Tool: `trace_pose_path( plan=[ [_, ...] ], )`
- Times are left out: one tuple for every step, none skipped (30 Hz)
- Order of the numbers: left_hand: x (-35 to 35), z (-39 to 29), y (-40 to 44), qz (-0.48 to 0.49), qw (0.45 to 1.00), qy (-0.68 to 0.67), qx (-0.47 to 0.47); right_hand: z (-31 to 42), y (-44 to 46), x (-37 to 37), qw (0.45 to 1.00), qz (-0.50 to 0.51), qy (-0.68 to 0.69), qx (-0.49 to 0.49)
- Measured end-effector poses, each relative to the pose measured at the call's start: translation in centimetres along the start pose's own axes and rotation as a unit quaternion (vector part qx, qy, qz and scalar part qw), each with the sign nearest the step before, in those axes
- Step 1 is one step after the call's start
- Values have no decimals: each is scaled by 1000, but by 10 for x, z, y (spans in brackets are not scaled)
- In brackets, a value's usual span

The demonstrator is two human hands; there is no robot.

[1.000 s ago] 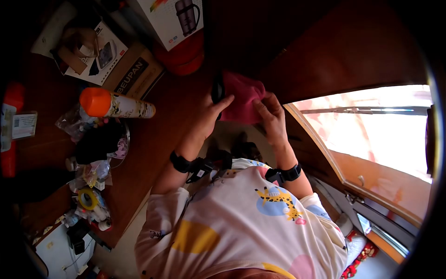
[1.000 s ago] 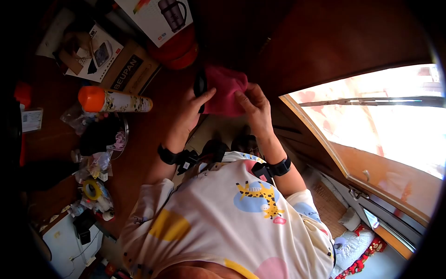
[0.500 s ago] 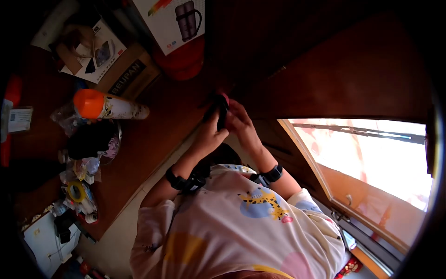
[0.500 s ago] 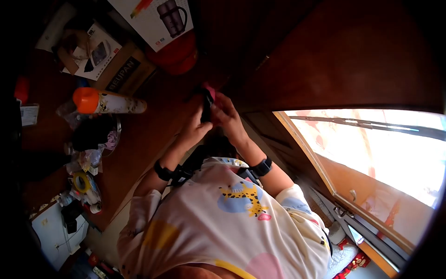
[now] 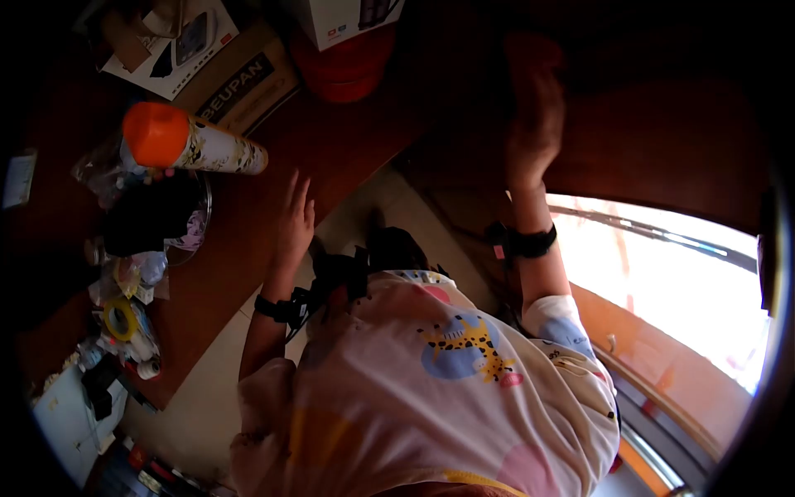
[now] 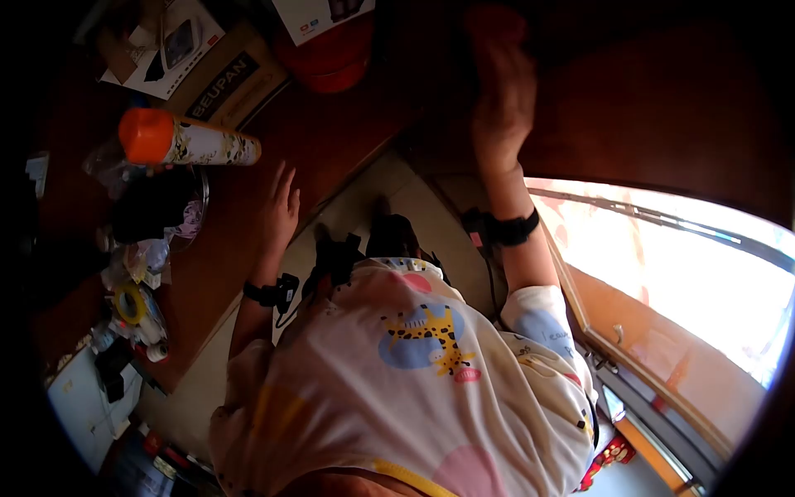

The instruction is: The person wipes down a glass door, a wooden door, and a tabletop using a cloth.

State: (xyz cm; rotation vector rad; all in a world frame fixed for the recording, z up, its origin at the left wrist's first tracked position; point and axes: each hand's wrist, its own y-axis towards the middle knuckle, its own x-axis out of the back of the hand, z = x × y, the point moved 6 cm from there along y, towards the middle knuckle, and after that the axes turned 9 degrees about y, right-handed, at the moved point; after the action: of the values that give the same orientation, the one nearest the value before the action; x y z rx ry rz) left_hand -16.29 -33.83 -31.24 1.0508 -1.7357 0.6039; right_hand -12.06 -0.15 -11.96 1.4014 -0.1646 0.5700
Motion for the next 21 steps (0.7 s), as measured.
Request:
trace_pose_path(
  plan=[
    [-3,10,-1,1,1000,0,-11,0,-5,-7,1000,-5,-9,-3],
    [-1,16,-2,-2,999,33,-26,0,-11,-12,1000,-11,-17,-18],
    [3,22,-5,-4,997,66,-40,1,-19,-18,999,-16,-26,-34],
    [6,27,-7,0,996,66,-54,0,-28,-25,998,-25,-31,-48],
    [8,30,-9,11,993,101,-64,0,-39,-33,996,-27,-50,-67],
    [10,34,-8,17,988,137,-74,2,-48,-40,992,-26,-54,-109],
    [12,36,-9,16,986,138,-88,5,-56,-47,987,-26,-57,-150],
    [10,37,-10,24,984,147,-95,5,-69,-56,984,-43,-53,-162],
    [8,40,-10,32,982,156,-102,5,-85,-66,974,-45,-41,-219],
    [1,45,-9,62,975,179,-113,2,-109,-78,954,-38,-15,-295],
    [-2,45,-9,62,973,183,-129,-1,-132,-88,929,-34,13,-369],
    [-7,44,-9,61,971,181,-144,3,-141,-91,926,-46,4,-375],
    [-11,43,-10,62,969,181,-158,-8,-170,-96,816,-118,118,-554],
    [-19,42,-10,73,963,187,-179,-9,-202,-108,656,-186,228,-695],
    [-24,42,-10,73,960,192,-191,-9,-215,-109,653,-198,227,-695],
    [-31,42,-10,78,960,191,-192,-10,-221,-106,671,-280,278,-628],
    [-37,44,-12,86,959,189,-192,-9,-225,-100,680,-356,321,-555],
    [-40,44,-13,79,959,190,-196,-8,-212,-91,696,-356,304,-544],
    [-43,45,-16,83,956,194,-203,-9,-199,-88,692,-363,301,-546],
    [-43,44,-16,73,958,193,-197,-8,-181,-87,688,-373,267,-563],
    [-43,43,-16,61,961,191,-192,-9,-171,-93,683,-381,234,-578]
  ],
)
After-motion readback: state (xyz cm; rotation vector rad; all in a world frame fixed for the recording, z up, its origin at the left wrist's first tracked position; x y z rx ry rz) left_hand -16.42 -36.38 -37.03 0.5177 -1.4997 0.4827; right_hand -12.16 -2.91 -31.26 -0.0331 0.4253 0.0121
